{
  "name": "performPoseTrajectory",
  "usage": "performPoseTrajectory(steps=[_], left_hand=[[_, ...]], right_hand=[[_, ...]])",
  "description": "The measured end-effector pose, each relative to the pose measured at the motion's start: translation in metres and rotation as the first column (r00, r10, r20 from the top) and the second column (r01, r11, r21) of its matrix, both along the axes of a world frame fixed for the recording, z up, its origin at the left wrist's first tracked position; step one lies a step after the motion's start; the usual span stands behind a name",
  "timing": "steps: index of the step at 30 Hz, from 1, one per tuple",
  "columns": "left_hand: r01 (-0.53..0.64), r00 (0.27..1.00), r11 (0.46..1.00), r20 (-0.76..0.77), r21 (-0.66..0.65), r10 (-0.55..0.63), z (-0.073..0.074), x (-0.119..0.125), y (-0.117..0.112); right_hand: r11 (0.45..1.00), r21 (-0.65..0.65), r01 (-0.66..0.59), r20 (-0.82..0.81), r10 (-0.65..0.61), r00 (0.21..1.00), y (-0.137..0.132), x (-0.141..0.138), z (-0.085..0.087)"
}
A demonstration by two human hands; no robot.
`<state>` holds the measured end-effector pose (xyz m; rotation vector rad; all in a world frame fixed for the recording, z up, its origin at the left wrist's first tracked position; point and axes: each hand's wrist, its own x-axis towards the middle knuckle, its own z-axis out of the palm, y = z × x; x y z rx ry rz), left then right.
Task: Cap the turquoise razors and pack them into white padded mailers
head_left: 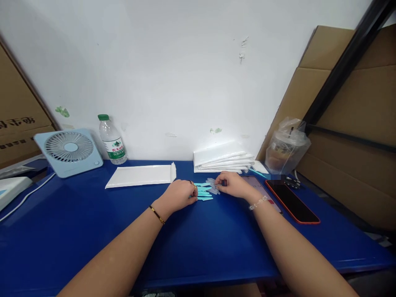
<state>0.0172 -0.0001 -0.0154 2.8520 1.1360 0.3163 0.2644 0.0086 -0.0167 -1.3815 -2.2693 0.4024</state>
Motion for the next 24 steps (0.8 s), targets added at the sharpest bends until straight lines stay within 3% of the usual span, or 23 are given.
performPoseTrajectory(steps=[6, 14, 24], left_hand=[[-0.030, 1.000, 0.999, 0.000, 0.034, 0.030, 0.001, 0.005, -0.003], [-0.125, 0.990, 0.988, 0.071, 0.088, 0.119, 0.013, -0.002, 0.000], [-0.093, 0.989, 0.993, 0.118, 0.067, 0.084, 0.013, -0.001, -0.001]], right_hand=[[0.996, -0.063, -0.057, 0.080, 0.062, 0.995, -0.003, 0.005, 0.002], [0.980, -0.128, -0.151, -0.169, 0.129, 0.977, -0.012, -0.001, 0.016], [0.976, -0.111, -0.189, -0.219, 0.161, 0.962, -0.017, -0.014, 0.014]])
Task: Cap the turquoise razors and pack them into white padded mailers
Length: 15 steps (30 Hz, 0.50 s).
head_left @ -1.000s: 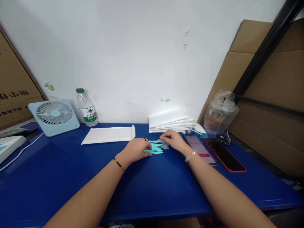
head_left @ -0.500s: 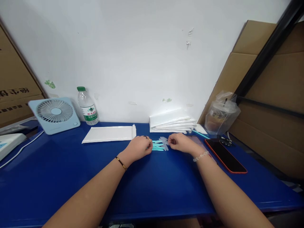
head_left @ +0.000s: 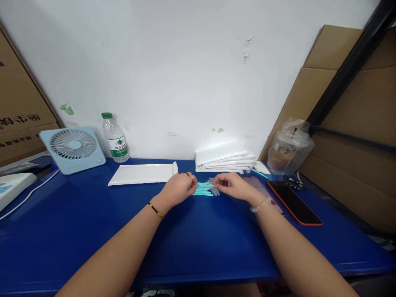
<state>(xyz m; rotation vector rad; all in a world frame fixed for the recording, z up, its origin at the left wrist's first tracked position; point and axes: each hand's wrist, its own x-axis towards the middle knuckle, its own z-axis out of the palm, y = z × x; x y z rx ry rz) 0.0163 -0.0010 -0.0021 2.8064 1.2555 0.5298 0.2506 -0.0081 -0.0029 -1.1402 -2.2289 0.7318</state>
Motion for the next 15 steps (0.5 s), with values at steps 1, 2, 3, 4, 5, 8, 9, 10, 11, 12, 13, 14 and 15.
performPoseTrajectory(steps=[1, 2, 3, 4, 5, 8, 9, 10, 11, 12, 13, 14, 15], left_hand=[[0.013, 1.000, 1.000, 0.008, 0.001, -0.013, 0.000, 0.001, 0.000], [0.024, 1.000, 1.000, 0.017, 0.003, -0.024, -0.001, 0.001, 0.000], [0.033, 0.999, 0.999, 0.027, 0.008, -0.034, -0.001, 0.002, 0.001], [0.036, 0.999, 0.999, 0.036, 0.016, -0.037, -0.003, 0.002, 0.002], [0.027, 0.999, 0.999, 0.044, 0.024, -0.028, -0.004, 0.001, 0.004], [-0.077, 0.995, 0.996, 0.067, 0.033, 0.075, -0.010, -0.002, 0.013], [-0.118, 0.991, 0.993, 0.071, 0.022, 0.116, -0.013, -0.004, 0.016], [-0.149, 0.986, 0.989, 0.076, 0.005, 0.148, -0.015, -0.006, 0.019], [-0.169, 0.982, 0.986, 0.085, -0.015, 0.169, -0.017, -0.008, 0.021], [-0.175, 0.979, 0.984, 0.099, -0.035, 0.178, -0.019, -0.009, 0.023], [-0.169, 0.978, 0.984, 0.113, -0.052, 0.174, -0.020, -0.011, 0.024], [-0.154, 0.979, 0.986, 0.125, -0.064, 0.161, -0.021, -0.011, 0.024], [-0.133, 0.982, 0.988, 0.124, -0.073, 0.141, -0.022, -0.012, 0.024]], right_hand=[[1.000, 0.016, 0.006, 0.000, -0.006, 1.000, 0.000, -0.002, -0.002], [0.999, 0.030, 0.012, -0.002, -0.012, 1.000, 0.000, -0.005, -0.003], [0.999, 0.040, 0.019, -0.005, -0.018, 1.000, 0.001, -0.007, -0.004], [0.999, 0.044, 0.025, -0.007, -0.025, 1.000, 0.001, -0.008, -0.005], [0.998, 0.048, 0.035, -0.005, -0.035, 0.999, 0.001, -0.009, -0.005], [0.989, 0.097, 0.112, 0.024, -0.114, 0.993, 0.002, -0.006, -0.004], [0.984, 0.117, 0.131, 0.046, -0.137, 0.990, 0.003, -0.004, -0.004], [0.982, 0.130, 0.138, 0.072, -0.149, 0.986, 0.004, -0.002, -0.005], [0.982, 0.135, 0.132, 0.102, -0.147, 0.984, 0.004, 0.000, -0.006], [0.984, 0.134, 0.114, 0.135, -0.132, 0.982, 0.005, 0.002, -0.008], [0.987, 0.132, 0.092, 0.167, -0.113, 0.979, 0.006, 0.003, -0.011], [0.988, 0.133, 0.075, 0.197, -0.101, 0.975, 0.007, 0.003, -0.013], [0.988, 0.140, 0.070, 0.224, -0.101, 0.969, 0.008, 0.003, -0.016]])
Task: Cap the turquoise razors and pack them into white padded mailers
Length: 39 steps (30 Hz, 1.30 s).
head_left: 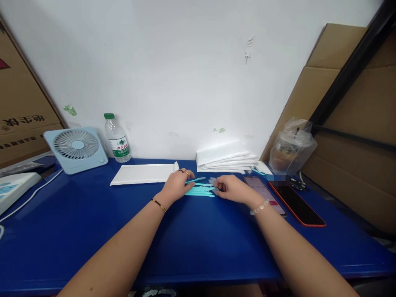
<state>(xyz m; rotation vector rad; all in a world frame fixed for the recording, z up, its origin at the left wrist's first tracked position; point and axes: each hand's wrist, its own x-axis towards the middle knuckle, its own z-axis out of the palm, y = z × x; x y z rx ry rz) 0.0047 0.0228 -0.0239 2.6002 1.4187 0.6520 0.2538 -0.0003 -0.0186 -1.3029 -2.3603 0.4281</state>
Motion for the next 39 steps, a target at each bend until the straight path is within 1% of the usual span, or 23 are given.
performPoseTrajectory(steps=[4, 9, 12, 14, 17, 21, 24, 27, 30, 32, 34, 35, 37, 39], left_hand=[[0.100, 0.992, 0.994, -0.075, -0.048, -0.103, 0.001, 0.002, -0.004], [0.141, 0.983, 0.983, -0.104, -0.120, -0.154, 0.004, 0.006, -0.009], [0.160, 0.978, 0.980, -0.118, -0.120, -0.175, 0.007, 0.007, -0.012], [0.167, 0.975, 0.981, -0.132, -0.095, -0.179, 0.009, 0.008, -0.015], [0.152, 0.975, 0.986, -0.151, -0.067, -0.161, 0.010, 0.008, -0.016], [0.132, 0.977, 0.988, -0.161, -0.074, -0.143, 0.010, 0.008, -0.014], [0.136, 0.978, 0.987, -0.149, -0.081, -0.147, 0.011, 0.007, -0.013], [0.134, 0.983, 0.988, -0.113, -0.079, -0.142, 0.011, 0.006, -0.013], [0.114, 0.993, 0.988, -0.014, -0.108, -0.116, 0.012, 0.004, -0.013], [0.096, 0.993, 0.980, 0.082, -0.177, -0.083, 0.012, 0.003, -0.012], [0.095, 0.983, 0.961, 0.178, -0.258, -0.050, 0.011, 0.001, -0.011], [0.103, 0.975, 0.952, 0.220, -0.287, -0.039, 0.011, 0.000, -0.009], [0.122, 0.959, 0.941, 0.281, -0.317, -0.029, 0.009, -0.001, -0.007], [0.128, 0.949, 0.934, 0.316, -0.333, -0.018, 0.008, -0.003, -0.004]], right_hand=[[0.998, 0.035, 0.056, 0.108, -0.060, 0.992, 0.003, -0.001, -0.005], [0.992, 0.064, 0.110, 0.258, -0.123, 0.958, 0.001, 0.000, 0.004], [0.984, 0.083, 0.155, 0.332, -0.174, 0.927, -0.001, 0.000, 0.008], [0.981, 0.109, 0.159, 0.324, -0.186, 0.928, -0.001, 0.001, 0.008], [0.986, 0.134, 0.095, 0.268, -0.128, 0.955, 0.001, 0.000, 0.005], [0.992, 0.118, 0.033, 0.257, -0.062, 0.965, 0.001, -0.004, 0.003], [0.989, 0.147, 0.003, 0.226, -0.037, 0.973, 0.000, -0.004, 0.004], [0.989, 0.143, 0.021, 0.143, -0.042, 0.989, 0.000, -0.002, 0.007], [0.993, 0.065, 0.094, -0.056, -0.090, 0.994, 0.003, 0.004, 0.008], [0.991, -0.012, 0.132, -0.240, -0.131, 0.962, 0.006, 0.007, 0.007], [0.986, -0.080, 0.143, -0.416, -0.164, 0.895, 0.009, 0.007, 0.006], [0.985, -0.093, 0.142, -0.479, -0.169, 0.861, 0.010, 0.007, 0.005], [0.989, -0.063, 0.135, -0.544, -0.148, 0.826, 0.009, 0.004, 0.005], [0.992, 0.006, 0.129, -0.554, -0.104, 0.826, 0.008, 0.002, 0.006]])
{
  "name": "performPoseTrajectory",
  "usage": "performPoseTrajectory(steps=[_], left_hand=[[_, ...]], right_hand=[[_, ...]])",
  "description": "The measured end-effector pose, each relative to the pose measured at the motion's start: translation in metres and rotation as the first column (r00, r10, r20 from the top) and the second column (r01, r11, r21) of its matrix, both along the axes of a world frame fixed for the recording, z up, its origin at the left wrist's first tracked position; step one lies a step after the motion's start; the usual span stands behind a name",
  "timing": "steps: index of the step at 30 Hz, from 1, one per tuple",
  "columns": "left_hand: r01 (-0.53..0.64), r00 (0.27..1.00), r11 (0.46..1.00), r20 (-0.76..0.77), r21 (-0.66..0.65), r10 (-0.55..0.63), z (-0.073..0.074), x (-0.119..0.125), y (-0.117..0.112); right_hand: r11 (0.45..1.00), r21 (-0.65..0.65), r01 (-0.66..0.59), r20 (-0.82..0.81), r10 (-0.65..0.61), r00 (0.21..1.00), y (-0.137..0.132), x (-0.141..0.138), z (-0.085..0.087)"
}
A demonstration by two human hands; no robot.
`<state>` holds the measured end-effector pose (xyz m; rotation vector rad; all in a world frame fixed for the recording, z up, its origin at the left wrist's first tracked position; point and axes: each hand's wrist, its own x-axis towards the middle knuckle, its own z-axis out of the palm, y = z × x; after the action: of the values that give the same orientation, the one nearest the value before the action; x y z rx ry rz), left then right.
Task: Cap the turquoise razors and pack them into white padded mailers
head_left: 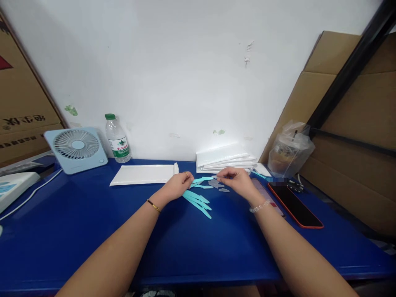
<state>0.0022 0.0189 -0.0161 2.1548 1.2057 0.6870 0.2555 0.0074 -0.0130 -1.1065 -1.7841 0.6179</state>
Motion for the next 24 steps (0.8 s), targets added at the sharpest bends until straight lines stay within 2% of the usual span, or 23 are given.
performPoseTrajectory(steps=[6, 12, 14, 16, 19, 21, 24], left_hand=[[0.013, 0.998, 0.998, 0.058, -0.067, -0.010, 0.003, 0.000, -0.001], [0.080, 0.996, 0.988, 0.041, -0.134, -0.075, 0.005, 0.006, -0.006], [0.060, 0.998, 0.995, -0.005, -0.085, -0.060, 0.002, 0.006, -0.006], [0.014, 0.997, 0.999, -0.076, 0.044, -0.011, -0.002, 0.006, -0.004], [-0.061, 0.974, 0.974, -0.199, 0.219, 0.106, -0.008, 0.003, 0.000], [-0.083, 0.955, 0.971, -0.260, 0.222, 0.141, -0.011, 0.002, 0.003], [-0.066, 0.947, 0.980, -0.297, 0.188, 0.120, -0.013, 0.001, 0.006]], right_hand=[[0.985, 0.157, -0.072, -0.006, 0.074, 0.997, -0.007, -0.008, 0.003], [0.968, 0.184, -0.169, 0.046, 0.163, 0.986, -0.015, -0.021, 0.005], [0.966, 0.188, -0.176, 0.097, 0.161, 0.982, -0.014, -0.021, 0.002], [0.967, 0.185, -0.175, 0.192, 0.139, 0.972, -0.011, -0.020, -0.003], [0.971, 0.158, -0.179, 0.390, 0.105, 0.915, -0.005, -0.019, -0.011], [0.972, 0.140, -0.187, 0.501, 0.093, 0.860, -0.003, -0.022, -0.014], [0.968, 0.110, -0.227, 0.577, 0.124, 0.807, -0.001, -0.024, -0.014]])
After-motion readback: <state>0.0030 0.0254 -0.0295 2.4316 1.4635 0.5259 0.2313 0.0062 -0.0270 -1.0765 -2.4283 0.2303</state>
